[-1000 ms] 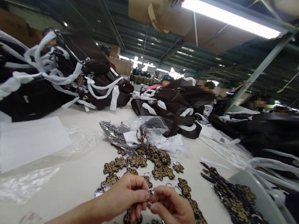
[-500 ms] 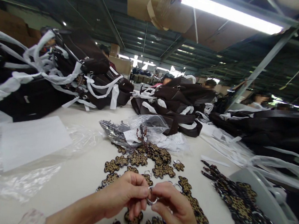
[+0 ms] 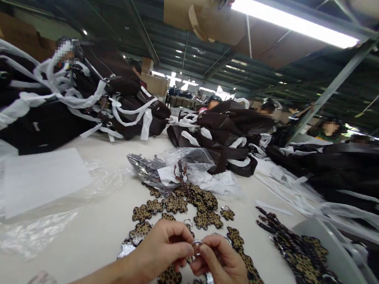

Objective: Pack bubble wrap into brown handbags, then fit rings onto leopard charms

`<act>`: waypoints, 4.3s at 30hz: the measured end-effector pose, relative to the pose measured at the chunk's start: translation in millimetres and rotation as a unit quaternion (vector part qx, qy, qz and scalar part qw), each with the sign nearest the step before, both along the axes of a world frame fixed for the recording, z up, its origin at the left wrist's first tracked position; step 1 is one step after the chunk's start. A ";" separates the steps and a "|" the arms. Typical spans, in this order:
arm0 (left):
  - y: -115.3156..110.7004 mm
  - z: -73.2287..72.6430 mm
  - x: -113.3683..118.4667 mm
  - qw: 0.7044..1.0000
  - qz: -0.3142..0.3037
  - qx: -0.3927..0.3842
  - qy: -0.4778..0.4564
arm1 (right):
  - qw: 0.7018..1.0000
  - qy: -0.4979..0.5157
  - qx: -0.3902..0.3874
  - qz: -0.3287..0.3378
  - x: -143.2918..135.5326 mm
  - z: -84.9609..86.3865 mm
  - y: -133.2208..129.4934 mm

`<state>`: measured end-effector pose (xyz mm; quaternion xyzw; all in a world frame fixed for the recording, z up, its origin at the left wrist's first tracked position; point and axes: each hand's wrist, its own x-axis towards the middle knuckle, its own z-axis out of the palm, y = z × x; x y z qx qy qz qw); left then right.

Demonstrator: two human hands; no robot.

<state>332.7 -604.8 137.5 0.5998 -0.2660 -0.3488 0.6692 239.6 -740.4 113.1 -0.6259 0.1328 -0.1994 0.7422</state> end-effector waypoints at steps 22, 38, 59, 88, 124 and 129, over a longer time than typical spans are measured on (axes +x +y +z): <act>-2.3 -3.3 2.1 0.991 -0.059 -0.011 0.123 | 0.999 -0.007 -0.049 -0.008 -7.0 7.0 -3.8; -11.2 -10.0 -5.8 0.991 0.078 -0.014 0.109 | 0.968 -0.038 -0.240 -0.064 -0.6 -16.1 3.1; -3.5 1.7 -2.1 0.993 -0.006 -0.019 0.117 | 0.874 -0.173 -0.453 0.040 -8.2 0.7 -28.1; 0.7 -0.8 -0.9 0.992 -0.073 0.052 0.087 | 0.985 -0.035 -0.083 0.145 -11.1 -17.5 -21.6; -5.4 -36.5 11.8 0.991 -0.056 0.097 0.068 | 0.904 -0.020 -0.421 0.069 0.7 -29.8 -21.4; -5.1 -34.4 22.3 0.988 -0.076 0.128 0.046 | 0.864 -0.040 -0.498 0.063 2.9 -30.5 -20.7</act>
